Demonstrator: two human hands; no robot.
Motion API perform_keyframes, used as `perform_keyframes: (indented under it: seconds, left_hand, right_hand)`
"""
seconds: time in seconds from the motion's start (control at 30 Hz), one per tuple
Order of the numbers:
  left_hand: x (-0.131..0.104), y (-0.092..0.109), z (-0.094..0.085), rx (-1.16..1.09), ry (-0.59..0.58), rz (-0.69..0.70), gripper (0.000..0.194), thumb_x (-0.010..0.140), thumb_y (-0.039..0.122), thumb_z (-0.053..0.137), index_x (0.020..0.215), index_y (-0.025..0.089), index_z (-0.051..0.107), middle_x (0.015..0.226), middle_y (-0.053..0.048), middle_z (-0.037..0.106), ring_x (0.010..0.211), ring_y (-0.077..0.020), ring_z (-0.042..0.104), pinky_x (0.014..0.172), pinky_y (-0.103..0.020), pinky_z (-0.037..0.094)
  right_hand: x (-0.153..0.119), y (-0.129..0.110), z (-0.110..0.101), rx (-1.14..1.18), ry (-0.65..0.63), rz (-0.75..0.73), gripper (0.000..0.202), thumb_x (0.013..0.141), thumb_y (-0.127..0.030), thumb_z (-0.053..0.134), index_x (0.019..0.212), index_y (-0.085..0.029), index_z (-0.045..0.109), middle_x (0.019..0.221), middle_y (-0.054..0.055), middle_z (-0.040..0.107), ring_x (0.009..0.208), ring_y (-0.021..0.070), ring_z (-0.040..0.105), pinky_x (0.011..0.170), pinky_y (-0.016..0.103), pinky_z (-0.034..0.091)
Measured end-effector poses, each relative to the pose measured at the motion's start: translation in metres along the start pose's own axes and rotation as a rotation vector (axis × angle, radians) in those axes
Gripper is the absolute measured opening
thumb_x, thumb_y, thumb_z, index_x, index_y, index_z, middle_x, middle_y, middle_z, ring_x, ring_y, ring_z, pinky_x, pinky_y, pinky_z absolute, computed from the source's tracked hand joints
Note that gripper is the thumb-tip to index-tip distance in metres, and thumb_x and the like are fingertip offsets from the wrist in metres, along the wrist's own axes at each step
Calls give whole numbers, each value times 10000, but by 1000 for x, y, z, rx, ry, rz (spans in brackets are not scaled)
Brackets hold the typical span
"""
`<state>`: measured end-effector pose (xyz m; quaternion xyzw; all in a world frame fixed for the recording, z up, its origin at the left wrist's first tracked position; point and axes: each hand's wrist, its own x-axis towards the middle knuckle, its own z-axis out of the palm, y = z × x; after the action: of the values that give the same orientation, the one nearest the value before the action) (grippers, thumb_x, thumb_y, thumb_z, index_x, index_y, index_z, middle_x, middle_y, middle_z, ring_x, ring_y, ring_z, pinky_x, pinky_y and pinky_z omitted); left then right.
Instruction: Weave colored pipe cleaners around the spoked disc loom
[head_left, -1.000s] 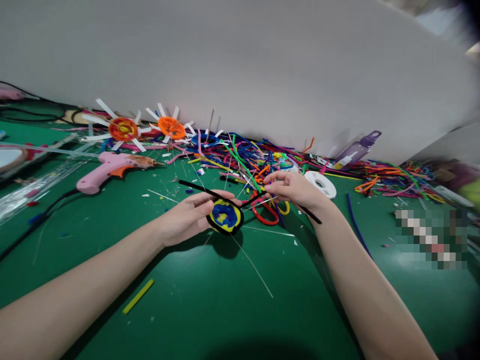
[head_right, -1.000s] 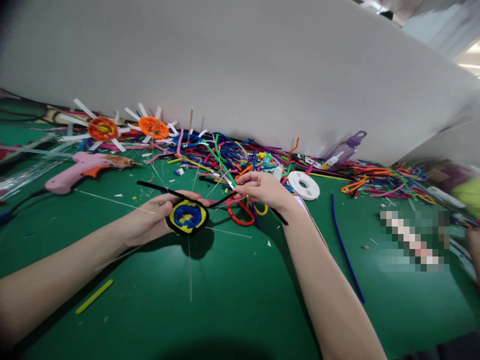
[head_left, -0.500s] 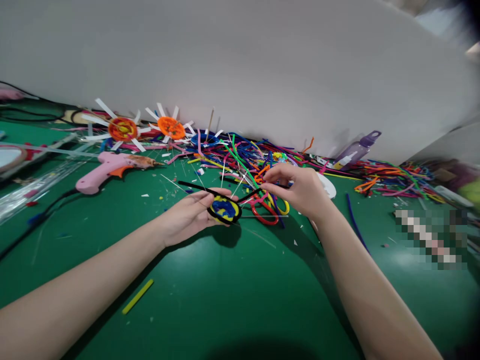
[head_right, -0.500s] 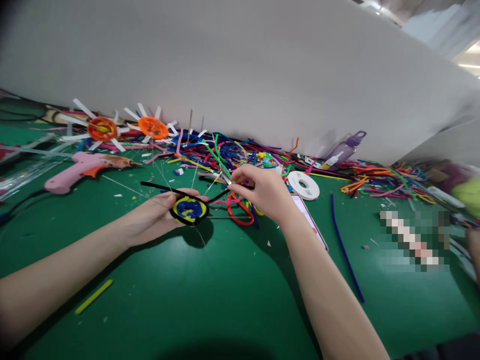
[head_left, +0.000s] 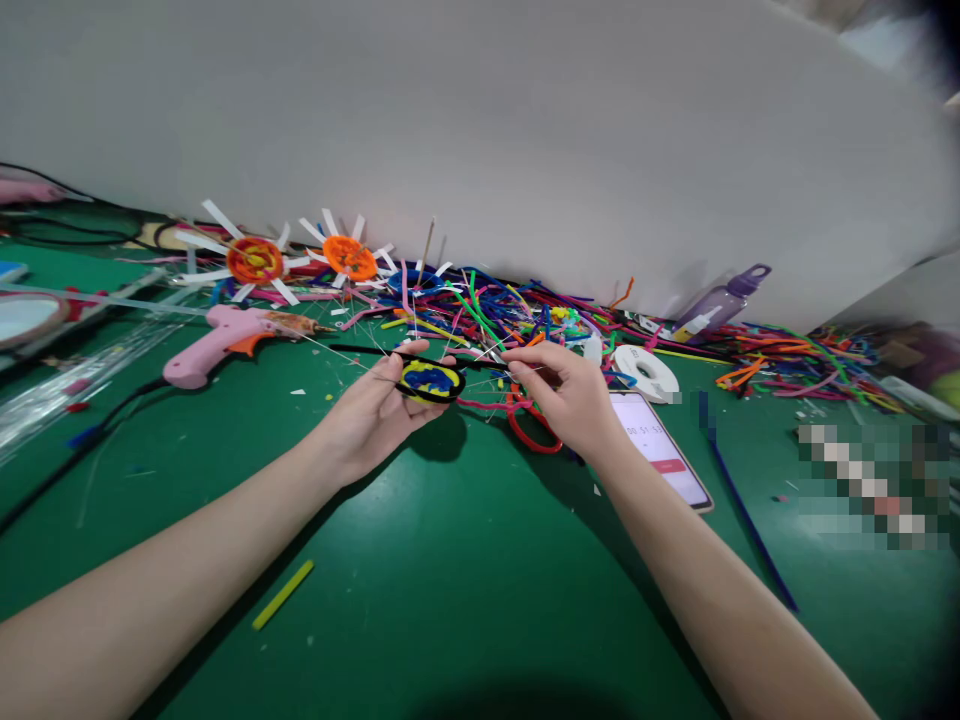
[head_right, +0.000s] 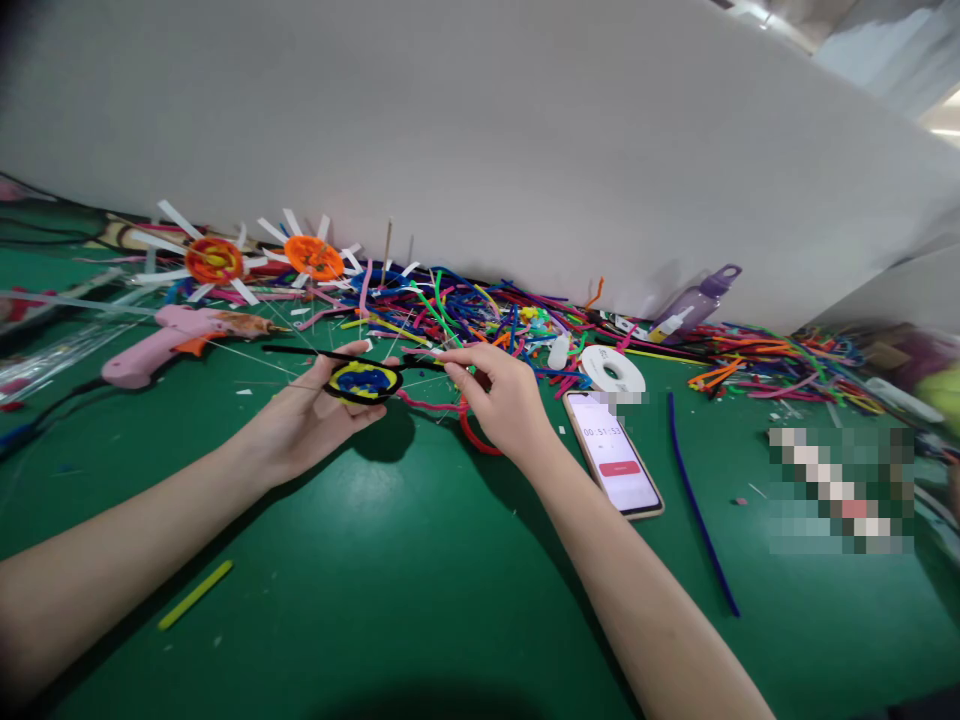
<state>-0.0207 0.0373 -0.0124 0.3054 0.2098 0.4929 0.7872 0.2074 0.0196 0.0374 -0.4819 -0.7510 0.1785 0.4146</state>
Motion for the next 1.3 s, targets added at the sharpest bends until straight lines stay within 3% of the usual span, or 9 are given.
perform_keyframes:
  seconds: [0.13,0.27,0.5,0.63,0.77,0.9,1.07,1.3]
  left_hand:
    - [0,1,0,38,47,39,251,868,423,656,1072,283,617,1103,-15,743,903,-180,713,831,-338,527]
    - [0,2,0,52,73,53,209,872,417,653,1002,259,606,1095,-17,748,888,-166,715,841,-334,519]
    - [2,1,1,74,120,65,204,881,417,640,951,229,604,1010,-20,765,843,-157,718,818,-314,534]
    - [0,-1,5,130,105,108,227,845,380,695,955,216,584,1059,-50,753,916,-190,717,799,-328,550]
    - [0,-5,6,186,86,143,290,794,370,752,951,202,576,1059,-66,748,922,-217,717,832,-374,555]
    - [-1,-8,5,213,85,159,282,806,341,744,992,213,575,1079,-77,740,990,-238,703,904,-426,534]
    - [-2,-8,5,231,43,169,273,800,315,750,990,223,576,1115,-76,726,1031,-245,689,927,-429,521]
    - [-2,-10,3,320,57,173,276,818,334,732,1016,237,566,1148,-58,712,942,-194,701,848,-333,548]
  right_hand:
    - [-1,5,17,457,30,373,331,813,-409,678,1090,-230,647,785,6,663,518,97,528,517,266,487]
    - [-6,7,32,669,-14,505,320,743,-400,731,975,-184,682,697,-26,624,428,46,414,468,245,473]
    - [-22,-2,54,635,-128,511,268,795,-382,657,978,-186,639,636,-54,583,413,57,469,426,219,424]
    - [-28,-11,58,601,-224,463,157,820,-332,608,895,-206,553,567,-65,575,448,87,502,458,223,410]
    - [-28,-12,58,625,-226,458,121,828,-313,589,834,-217,516,542,-60,608,460,95,494,500,232,403]
    - [-27,-7,58,730,-223,510,191,828,-379,612,788,-212,528,549,-35,648,422,85,474,467,222,358]
    - [-26,-1,59,809,-192,551,284,803,-465,653,742,-201,569,582,-9,673,440,88,511,479,223,393]
    - [-26,-4,58,746,-222,551,443,820,-594,602,673,-177,623,517,6,650,416,90,512,470,224,400]
